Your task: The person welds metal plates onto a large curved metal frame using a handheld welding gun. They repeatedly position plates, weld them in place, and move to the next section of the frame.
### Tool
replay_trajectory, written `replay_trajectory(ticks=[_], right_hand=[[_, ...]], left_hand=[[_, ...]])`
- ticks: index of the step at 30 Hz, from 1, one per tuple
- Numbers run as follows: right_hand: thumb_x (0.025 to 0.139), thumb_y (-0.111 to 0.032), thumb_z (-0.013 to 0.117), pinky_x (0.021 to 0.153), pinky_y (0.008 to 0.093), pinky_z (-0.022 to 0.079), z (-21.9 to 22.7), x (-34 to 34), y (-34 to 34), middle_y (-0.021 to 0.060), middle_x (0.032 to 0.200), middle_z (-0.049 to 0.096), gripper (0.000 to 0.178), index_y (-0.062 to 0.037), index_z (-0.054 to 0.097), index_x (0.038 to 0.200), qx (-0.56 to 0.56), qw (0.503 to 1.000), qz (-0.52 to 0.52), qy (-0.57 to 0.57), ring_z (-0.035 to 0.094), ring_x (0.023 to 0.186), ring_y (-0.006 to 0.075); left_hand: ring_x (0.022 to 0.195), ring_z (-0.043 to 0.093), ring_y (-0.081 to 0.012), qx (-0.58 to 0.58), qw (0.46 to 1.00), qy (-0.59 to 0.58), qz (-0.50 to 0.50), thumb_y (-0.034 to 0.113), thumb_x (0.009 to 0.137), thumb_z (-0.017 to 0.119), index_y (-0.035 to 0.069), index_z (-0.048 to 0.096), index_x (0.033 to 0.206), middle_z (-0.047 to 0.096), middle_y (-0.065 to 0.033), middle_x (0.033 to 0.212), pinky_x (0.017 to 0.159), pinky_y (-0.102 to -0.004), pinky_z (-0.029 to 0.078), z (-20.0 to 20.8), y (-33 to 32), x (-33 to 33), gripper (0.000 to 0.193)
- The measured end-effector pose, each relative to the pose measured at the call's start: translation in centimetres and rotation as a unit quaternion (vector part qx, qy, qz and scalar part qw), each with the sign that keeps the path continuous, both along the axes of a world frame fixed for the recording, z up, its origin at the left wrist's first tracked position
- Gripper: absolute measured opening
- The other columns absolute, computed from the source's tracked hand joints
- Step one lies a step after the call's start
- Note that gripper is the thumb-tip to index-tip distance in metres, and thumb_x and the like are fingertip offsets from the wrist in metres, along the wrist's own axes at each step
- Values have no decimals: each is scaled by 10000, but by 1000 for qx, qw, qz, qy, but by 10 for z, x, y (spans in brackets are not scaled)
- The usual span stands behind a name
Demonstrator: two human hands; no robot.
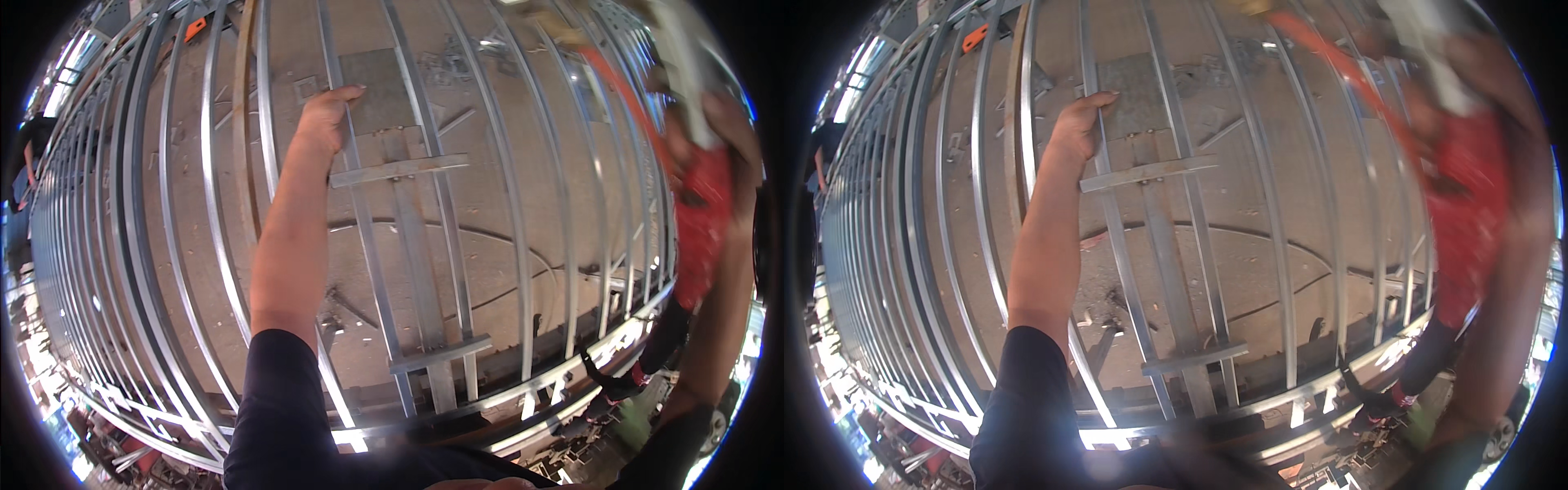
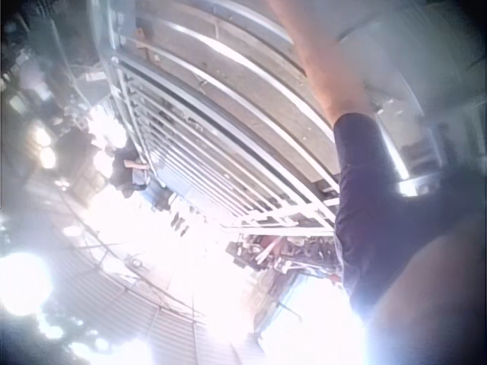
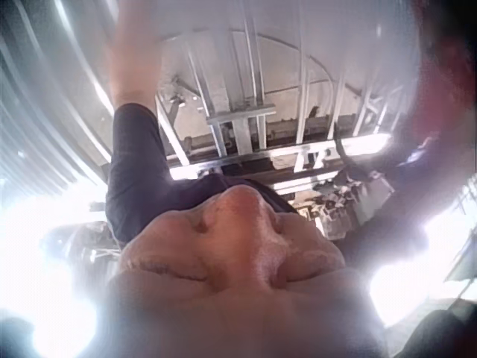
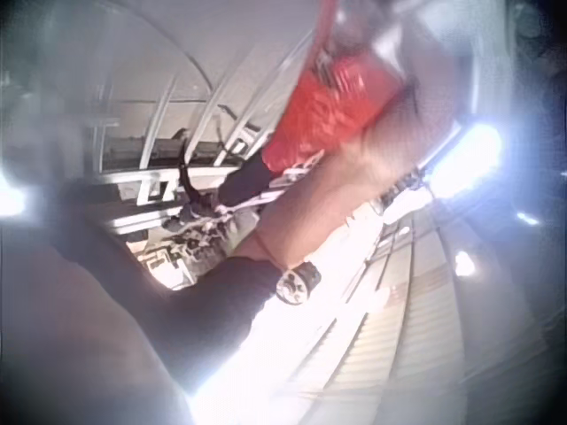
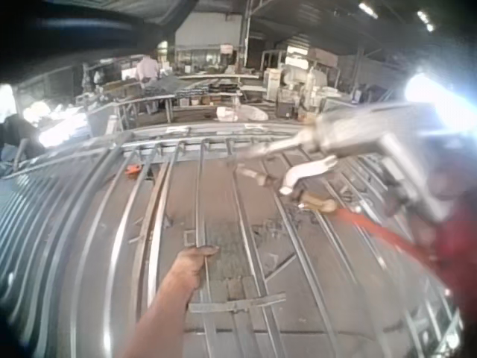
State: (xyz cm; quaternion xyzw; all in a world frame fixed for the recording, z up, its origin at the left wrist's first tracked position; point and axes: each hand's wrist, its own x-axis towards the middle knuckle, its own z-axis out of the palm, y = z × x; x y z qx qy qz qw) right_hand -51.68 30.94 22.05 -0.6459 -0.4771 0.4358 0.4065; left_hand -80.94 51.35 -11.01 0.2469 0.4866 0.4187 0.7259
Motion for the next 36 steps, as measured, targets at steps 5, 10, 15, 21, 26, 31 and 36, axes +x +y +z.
replay_trajectory(ticks=[5,10,15,21,26,31,36], right_hand=[[937,-311,637,459,222,474,-103,-23,73,59,701,645,430,59,655,1156,-64,991,37,113,572,517,102],[921,-231,654,519,267,537,-170,-36,83,99,750,671,344,61,673,1102,-106,960,-33,257,645,606,126],[902,-190,668,529,299,556,-202,-50,80,94,807,670,305,62,684,1072,-96,947,-44,304,653,643,143],[896,-198,674,524,295,554,-214,-61,80,102,773,666,304,48,691,1073,-97,955,-64,274,647,617,151],[892,-204,680,498,298,546,-217,-67,80,102,767,665,305,36,695,1080,-115,950,-79,279,644,610,149],[891,-197,687,499,304,550,-219,-72,81,93,833,678,297,33,696,1078,-104,953,-84,272,646,639,139],[886,-193,701,520,304,555,-219,-76,81,87,885,685,290,29,696,1071,-87,958,-79,263,650,675,133]], left_hand=[[966,683,-257,-38,998,43,-12,71,894,724,-68,669,1109,712,-135,1049,874,-370,563,29,-8,30,262],[880,711,-255,-48,998,35,0,75,925,682,-66,655,1092,719,-145,1010,802,-373,603,37,-13,28,220],[886,725,-262,-48,998,35,-11,62,951,635,-75,640,1110,722,-155,1002,825,-384,633,44,-16,36,210],[874,739,-229,-45,998,14,-32,75,979,610,-56,630,1121,730,-144,1000,830,-333,636,39,-14,31,194],[888,741,-240,-34,999,5,-36,71,984,596,-62,621,1137,728,-151,1008,837,-348,638,40,-14,30,204],[896,741,-247,-45,999,-13,-17,62,985,586,-64,619,1141,726,-161,1027,851,-356,637,36,-12,31,203],[910,737,-247,-40,999,-6,-24,66,990,578,-64,623,1139,724,-161,1033,867,-357,633,38,-14,31,203]])
